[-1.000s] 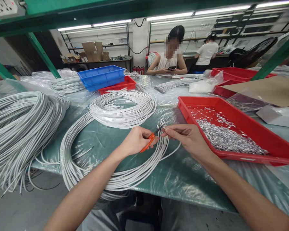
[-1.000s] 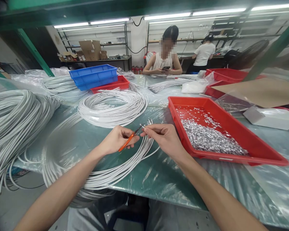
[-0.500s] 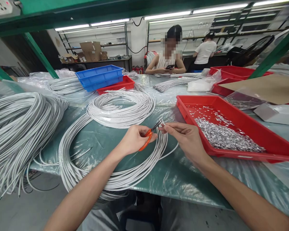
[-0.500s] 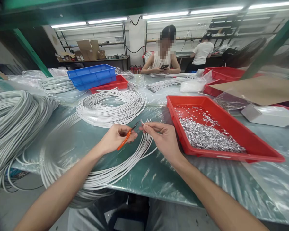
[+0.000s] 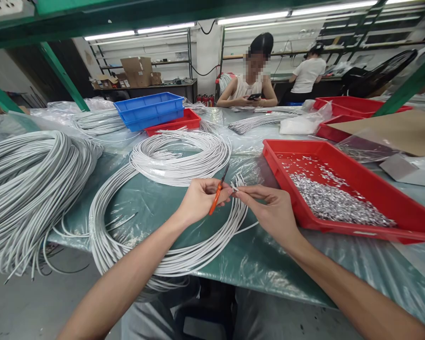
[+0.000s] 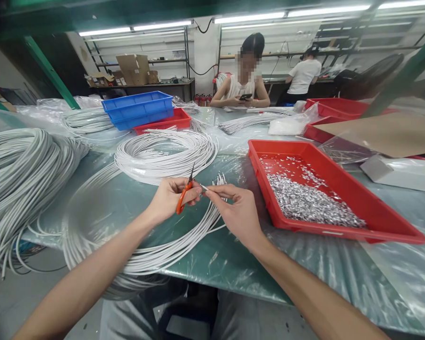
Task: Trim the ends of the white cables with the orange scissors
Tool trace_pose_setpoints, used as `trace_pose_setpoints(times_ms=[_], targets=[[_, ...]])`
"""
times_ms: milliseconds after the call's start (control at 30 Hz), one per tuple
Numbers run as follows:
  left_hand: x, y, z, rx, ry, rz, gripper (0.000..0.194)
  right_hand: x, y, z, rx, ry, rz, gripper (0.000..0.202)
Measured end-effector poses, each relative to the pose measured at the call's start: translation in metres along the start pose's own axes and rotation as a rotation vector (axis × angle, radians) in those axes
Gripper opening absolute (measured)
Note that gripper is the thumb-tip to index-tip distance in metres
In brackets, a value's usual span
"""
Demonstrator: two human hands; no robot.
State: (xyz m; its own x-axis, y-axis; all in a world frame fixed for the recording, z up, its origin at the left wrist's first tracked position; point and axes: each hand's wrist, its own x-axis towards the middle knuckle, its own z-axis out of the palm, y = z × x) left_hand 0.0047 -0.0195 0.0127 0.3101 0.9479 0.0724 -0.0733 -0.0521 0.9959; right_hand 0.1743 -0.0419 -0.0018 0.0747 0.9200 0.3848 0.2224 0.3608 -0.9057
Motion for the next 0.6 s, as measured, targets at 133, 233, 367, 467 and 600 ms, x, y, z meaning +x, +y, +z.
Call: trace_pose_setpoints(times_ms=[133, 233, 367, 467, 600], targets=[[0.0000, -0.0016, 0.0018, -0.024, 0.007, 0.004, 0.039, -0.0029, 0.0032, 0.0004, -0.110, 0.024, -0.060, 0.010], [0.0006, -0.0039, 0.0016, -0.061, 0.002, -0.027, 0.038, -0.0053, 0.0045, 0.0002, -0.307, 0.061, -0.198, 0.009], [-0.0003, -0.0031, 0.0006, -0.120, -0.012, -0.102, 0.034, -0.0070, 0.0030, -0.0002, -0.572, 0.119, -0.446, 0.011], [-0.0017, -0.0004, 0.0006, -0.139, -0.005, -0.139, 0.032, -0.0071, 0.0022, -0.0005, -0.651, 0.129, -0.519, 0.012], [-0.0013, -0.0011, 0.0007, -0.128, 0.011, -0.120, 0.030, -0.0061, 0.0025, -0.0006, -0.626, 0.109, -0.501, 0.011]])
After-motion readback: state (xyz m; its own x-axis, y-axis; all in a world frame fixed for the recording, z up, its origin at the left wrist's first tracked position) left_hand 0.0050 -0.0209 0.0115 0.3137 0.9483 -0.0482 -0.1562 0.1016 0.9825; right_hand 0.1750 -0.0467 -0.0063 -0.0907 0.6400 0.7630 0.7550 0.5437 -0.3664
